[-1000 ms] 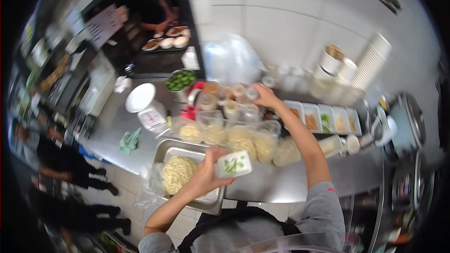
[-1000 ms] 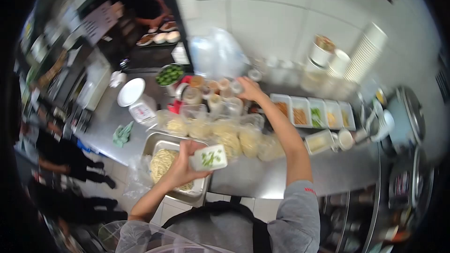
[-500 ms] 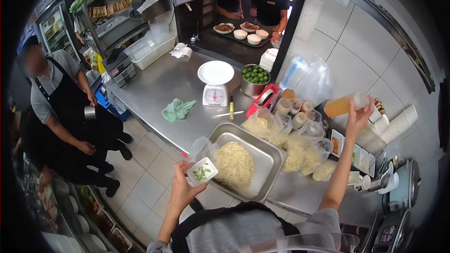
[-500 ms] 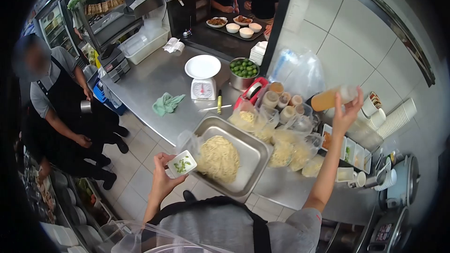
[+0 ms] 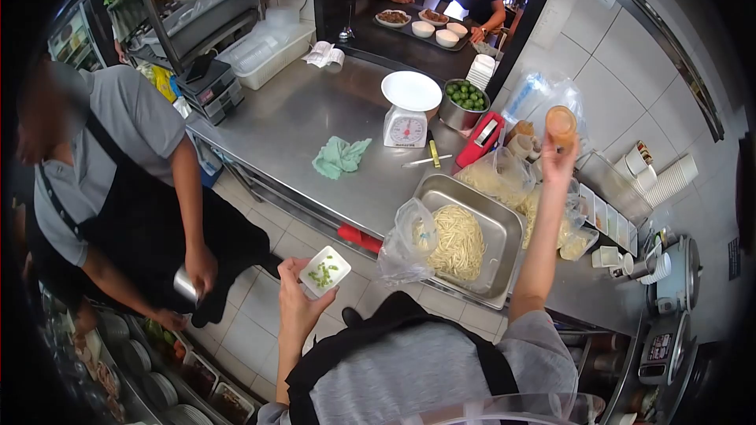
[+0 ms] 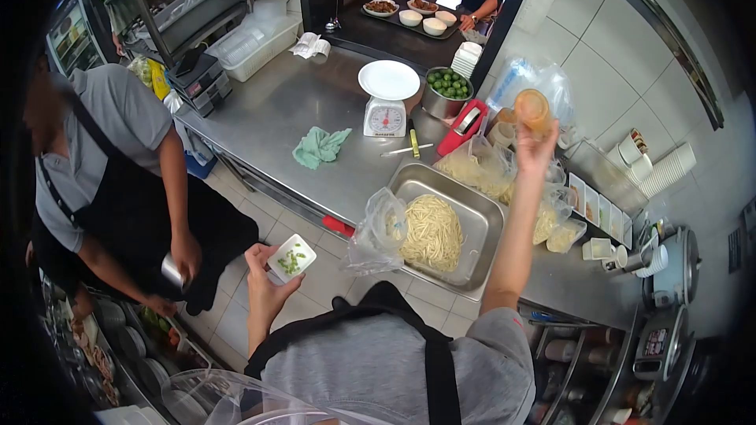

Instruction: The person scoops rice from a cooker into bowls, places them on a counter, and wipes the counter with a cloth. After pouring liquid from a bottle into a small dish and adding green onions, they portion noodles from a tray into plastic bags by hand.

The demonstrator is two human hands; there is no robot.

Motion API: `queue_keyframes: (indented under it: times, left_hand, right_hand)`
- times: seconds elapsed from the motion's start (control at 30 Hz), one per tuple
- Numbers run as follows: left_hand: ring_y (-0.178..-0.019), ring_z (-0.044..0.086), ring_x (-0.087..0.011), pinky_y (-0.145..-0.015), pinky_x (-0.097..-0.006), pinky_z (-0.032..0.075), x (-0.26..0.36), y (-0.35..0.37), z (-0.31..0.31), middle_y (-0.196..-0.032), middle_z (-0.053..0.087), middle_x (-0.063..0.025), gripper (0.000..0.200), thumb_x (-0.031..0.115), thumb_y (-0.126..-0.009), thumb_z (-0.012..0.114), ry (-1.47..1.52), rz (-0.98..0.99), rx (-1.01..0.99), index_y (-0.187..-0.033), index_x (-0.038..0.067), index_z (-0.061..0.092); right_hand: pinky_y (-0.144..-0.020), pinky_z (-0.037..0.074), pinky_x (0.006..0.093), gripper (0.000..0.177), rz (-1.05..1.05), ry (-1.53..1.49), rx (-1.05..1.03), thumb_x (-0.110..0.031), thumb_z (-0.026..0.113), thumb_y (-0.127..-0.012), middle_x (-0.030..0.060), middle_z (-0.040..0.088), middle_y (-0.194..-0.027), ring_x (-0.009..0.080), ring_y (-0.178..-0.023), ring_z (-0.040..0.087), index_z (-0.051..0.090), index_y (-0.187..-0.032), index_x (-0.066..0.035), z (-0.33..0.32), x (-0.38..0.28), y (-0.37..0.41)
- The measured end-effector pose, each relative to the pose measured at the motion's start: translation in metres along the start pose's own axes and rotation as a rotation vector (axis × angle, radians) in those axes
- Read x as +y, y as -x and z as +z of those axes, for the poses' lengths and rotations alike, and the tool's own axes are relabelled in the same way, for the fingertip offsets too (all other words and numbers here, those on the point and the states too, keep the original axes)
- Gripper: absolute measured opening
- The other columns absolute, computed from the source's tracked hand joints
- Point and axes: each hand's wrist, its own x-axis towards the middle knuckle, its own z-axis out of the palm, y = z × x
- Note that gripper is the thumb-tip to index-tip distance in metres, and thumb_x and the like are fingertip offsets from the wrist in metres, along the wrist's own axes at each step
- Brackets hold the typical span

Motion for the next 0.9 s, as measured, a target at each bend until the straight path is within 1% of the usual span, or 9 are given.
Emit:
queue_keyframes:
  times: [0.13, 0.2, 0.3, 0.37, 0.43, 0.57, 0.67, 0.77, 0.9]
  left_hand:
    - [-0.095, 0.061, -0.0303, -0.082, -0.0371, 0.049, -0.01, -0.022, -0.002, -0.102, 0.057, -0.0171, 0.068, 0.008, -0.062, 0.081, 0.053, -0.018, 0.001, -0.112, 0.0, 0.035]
    - [-0.09, 0.063, -0.0255, -0.078, -0.0327, 0.051, -0.02, -0.036, 0.001, -0.101, 0.06, -0.0182, 0.072, 0.004, -0.061, 0.08, 0.015, 0.062, -0.002, -0.113, 0.002, 0.03]
    - [-0.091, 0.064, -0.0258, -0.078, -0.0326, 0.051, -0.008, -0.064, 0.001, -0.103, 0.06, -0.019, 0.073, 0.005, -0.061, 0.08, 0.05, 0.063, 0.006, -0.114, 0.002, 0.03]
    - [-0.093, 0.063, -0.0261, -0.079, -0.0337, 0.05, -0.003, -0.089, 0.003, -0.104, 0.059, -0.0187, 0.073, 0.005, -0.061, 0.08, 0.061, 0.068, 0.036, -0.115, 0.003, 0.03]
    - [-0.094, 0.062, -0.0263, -0.079, -0.0344, 0.05, -0.001, -0.106, 0.004, -0.104, 0.059, -0.0184, 0.073, 0.005, -0.062, 0.08, 0.071, 0.047, 0.041, -0.115, 0.003, 0.03]
    - [-0.096, 0.062, -0.0267, -0.079, -0.0357, 0.05, -0.006, -0.146, 0.009, -0.104, 0.059, -0.0175, 0.069, 0.005, -0.063, 0.079, -0.009, 0.158, 0.043, -0.113, 0.002, 0.032]
    - [-0.095, 0.062, -0.0276, -0.08, -0.0365, 0.051, -0.003, -0.172, 0.013, -0.104, 0.058, -0.0179, 0.067, 0.004, -0.063, 0.079, 0.033, 0.136, -0.007, -0.112, 0.002, 0.032]
    - [-0.094, 0.062, -0.0284, -0.08, -0.0365, 0.051, -0.015, -0.195, 0.018, -0.103, 0.058, -0.0181, 0.068, 0.004, -0.063, 0.079, 0.048, 0.106, -0.073, -0.112, 0.002, 0.032]
    - [-0.093, 0.063, -0.0298, -0.081, -0.0361, 0.051, -0.042, -0.233, 0.026, -0.103, 0.059, -0.0184, 0.069, 0.003, -0.064, 0.078, -0.052, 0.239, -0.13, -0.113, 0.002, 0.031]
  right_hand:
    - [-0.095, 0.048, 0.0404, 0.046, 0.211, 0.052, -0.101, -0.032, 0.062, -0.087, 0.0121, 0.057, -0.118, 0.0269, -0.109, 0.055, 0.048, -0.122, -0.006, 0.029, 0.06, 0.058]
    - [-0.094, 0.048, 0.0401, 0.046, 0.195, 0.033, -0.069, -0.034, 0.061, -0.087, 0.0115, 0.058, -0.116, 0.0257, -0.109, 0.055, 0.049, -0.12, -0.005, 0.018, 0.085, 0.061]
    - [-0.092, 0.049, 0.0396, 0.037, 0.277, -0.169, 0.09, -0.028, 0.06, -0.089, 0.0087, 0.058, -0.118, 0.0238, -0.106, 0.057, 0.052, -0.117, -0.005, -0.025, 0.128, 0.026]
    - [-0.089, 0.051, 0.0385, 0.04, 0.433, 0.032, -0.055, -0.026, 0.06, -0.089, 0.0073, 0.059, -0.116, 0.0216, -0.103, 0.059, 0.047, -0.122, -0.007, -0.008, 0.151, 0.045]
    - [-0.086, 0.052, 0.0359, 0.05, 0.396, 0.473, -0.057, -0.022, 0.064, -0.086, 0.0064, 0.059, -0.114, 0.0204, -0.101, 0.06, 0.039, -0.128, -0.01, 0.04, 0.168, 0.083]
    - [-0.085, 0.049, 0.0355, 0.058, 0.108, 0.919, -0.662, -0.016, 0.069, -0.081, 0.0081, 0.055, -0.117, 0.0243, -0.102, 0.059, 0.036, -0.128, -0.01, 0.03, 0.231, 0.09]
    - [-0.091, 0.044, 0.0375, 0.059, -0.276, 1.375, -1.087, -0.019, 0.071, -0.08, 0.0134, 0.053, -0.116, 0.0295, -0.108, 0.054, 0.037, -0.127, -0.007, 0.021, 0.253, 0.091]
    - [-0.095, 0.039, 0.0376, 0.06, -0.068, 1.355, -0.996, -0.02, 0.071, -0.079, 0.0164, 0.05, -0.118, 0.0326, -0.114, 0.049, 0.037, -0.126, -0.006, 0.004, 0.266, 0.088]
    - [-0.097, 0.038, 0.0362, 0.065, -0.053, 1.25, -0.964, -0.021, 0.073, -0.077, 0.0165, 0.046, -0.124, 0.0299, -0.118, 0.047, 0.036, -0.128, -0.005, -0.01, 0.274, 0.085]
